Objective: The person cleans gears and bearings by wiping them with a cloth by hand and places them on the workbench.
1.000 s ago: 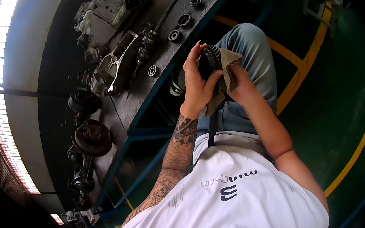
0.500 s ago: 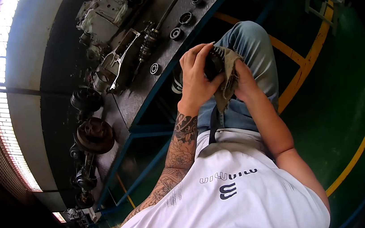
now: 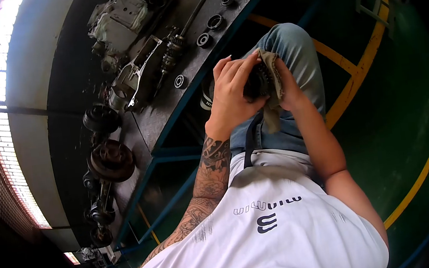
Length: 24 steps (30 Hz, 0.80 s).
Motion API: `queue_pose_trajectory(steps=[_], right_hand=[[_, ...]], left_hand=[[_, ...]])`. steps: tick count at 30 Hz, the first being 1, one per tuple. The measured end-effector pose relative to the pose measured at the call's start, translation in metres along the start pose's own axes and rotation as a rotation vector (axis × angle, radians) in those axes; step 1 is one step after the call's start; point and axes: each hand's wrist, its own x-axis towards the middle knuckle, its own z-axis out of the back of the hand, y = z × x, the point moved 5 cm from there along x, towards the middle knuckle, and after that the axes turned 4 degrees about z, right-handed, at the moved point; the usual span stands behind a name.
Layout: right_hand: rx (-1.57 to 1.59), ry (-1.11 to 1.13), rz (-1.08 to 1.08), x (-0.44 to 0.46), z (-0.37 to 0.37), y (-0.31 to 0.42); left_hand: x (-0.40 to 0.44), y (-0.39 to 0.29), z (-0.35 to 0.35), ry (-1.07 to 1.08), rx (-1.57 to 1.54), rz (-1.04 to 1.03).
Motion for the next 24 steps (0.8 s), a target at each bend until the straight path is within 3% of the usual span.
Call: queue_pose_trajectory(steps=[2,5,8,15,18,22,24], right_hand=[[0.057,0.096,0.013,0.0,-0.001,0.0],[-0.18,0.093,0.098,-0.009,-0.01,0.005],[-0.149,0.154,0.048,-0.008,-0.008,0.002],[0.223,0.201,-0.059,-0.005,-0.003,-0.009],[0.359,0.164,-0.052,-0.006,-0.002,-0.006],[0.62,0.134,-0.053,-0.001,0.008,0.001],[0.603,0.14,0.013,-0.001,0.01,0.005]], left_hand=[[0.003,-0.003,0.002,-0.029,-0.043,0.033],[0.002,0.002,0.002,-0.063,-0.073,0.066],[0.0,0.004,0.004,-0.104,-0.016,0.052],[-0.007,0.011,-0.001,-0.162,0.028,0.078],[-0.006,0.007,0.005,-0.152,-0.257,0.191],[-0.033,0.063,-0.02,-0.12,-1.22,0.519],[-0.047,0.074,-0.034,-0.012,-1.217,0.725]])
